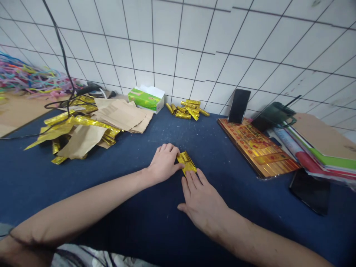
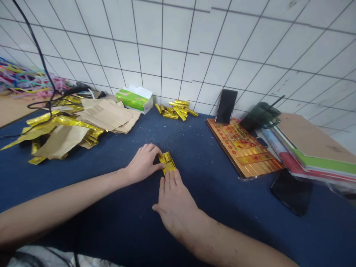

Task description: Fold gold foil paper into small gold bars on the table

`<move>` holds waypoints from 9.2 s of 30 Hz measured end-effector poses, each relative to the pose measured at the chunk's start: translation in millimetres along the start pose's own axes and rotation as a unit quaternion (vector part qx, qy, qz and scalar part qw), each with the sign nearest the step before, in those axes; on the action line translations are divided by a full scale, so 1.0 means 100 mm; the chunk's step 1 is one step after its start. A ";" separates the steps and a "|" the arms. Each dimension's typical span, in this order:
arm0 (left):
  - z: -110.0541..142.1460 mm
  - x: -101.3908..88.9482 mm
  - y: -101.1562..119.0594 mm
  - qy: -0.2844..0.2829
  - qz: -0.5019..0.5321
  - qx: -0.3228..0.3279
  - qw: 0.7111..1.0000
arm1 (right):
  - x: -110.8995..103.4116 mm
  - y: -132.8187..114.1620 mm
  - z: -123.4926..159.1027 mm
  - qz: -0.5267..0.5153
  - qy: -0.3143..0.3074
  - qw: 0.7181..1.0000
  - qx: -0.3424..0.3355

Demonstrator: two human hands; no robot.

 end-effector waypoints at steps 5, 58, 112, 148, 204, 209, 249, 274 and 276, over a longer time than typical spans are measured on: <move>-0.12 0.01 -0.08 -0.050 -0.038 -0.072 0.995 | 0.03 -0.01 -0.01 0.004 0.001 1.000 0.003; -0.06 0.04 0.13 -0.085 -0.016 0.130 0.988 | -0.01 0.05 -0.05 -0.051 0.018 0.998 0.024; 0.02 0.00 0.25 -0.114 0.019 0.244 0.963 | 0.12 1.00 -0.08 -0.110 0.212 0.971 0.008; 0.15 0.01 0.22 -0.148 0.048 0.235 0.959 | 0.08 0.82 -0.15 -0.188 0.238 0.952 -0.036; 0.15 -0.02 -0.14 -0.079 -0.018 -0.013 0.997 | 0.21 1.05 -0.49 -0.302 0.130 0.942 0.067; 0.17 -0.06 -0.11 -0.047 0.013 -0.015 0.999 | 0.22 1.06 -0.50 -0.305 0.126 0.942 0.068; 0.17 0.00 0.15 -0.037 -0.037 0.218 0.975 | 0.30 1.24 -0.52 -0.318 0.126 0.930 0.132; 0.54 0.13 0.23 -0.055 -0.060 0.251 0.964 | 0.34 1.38 -0.69 -0.308 -0.014 0.937 0.166; 0.55 0.13 0.24 -0.046 -0.070 0.250 0.965 | 0.31 1.36 -0.69 -0.322 0.014 0.934 0.156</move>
Point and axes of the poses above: each hand's wrist, its own z-axis away from the middle knuckle, its own x-axis out of the palm, y = z × x, the point moved 8 cm from there along -z, towards the middle knuckle, and after that the axes turned 5 degrees about -x, right-handed, at the moved point
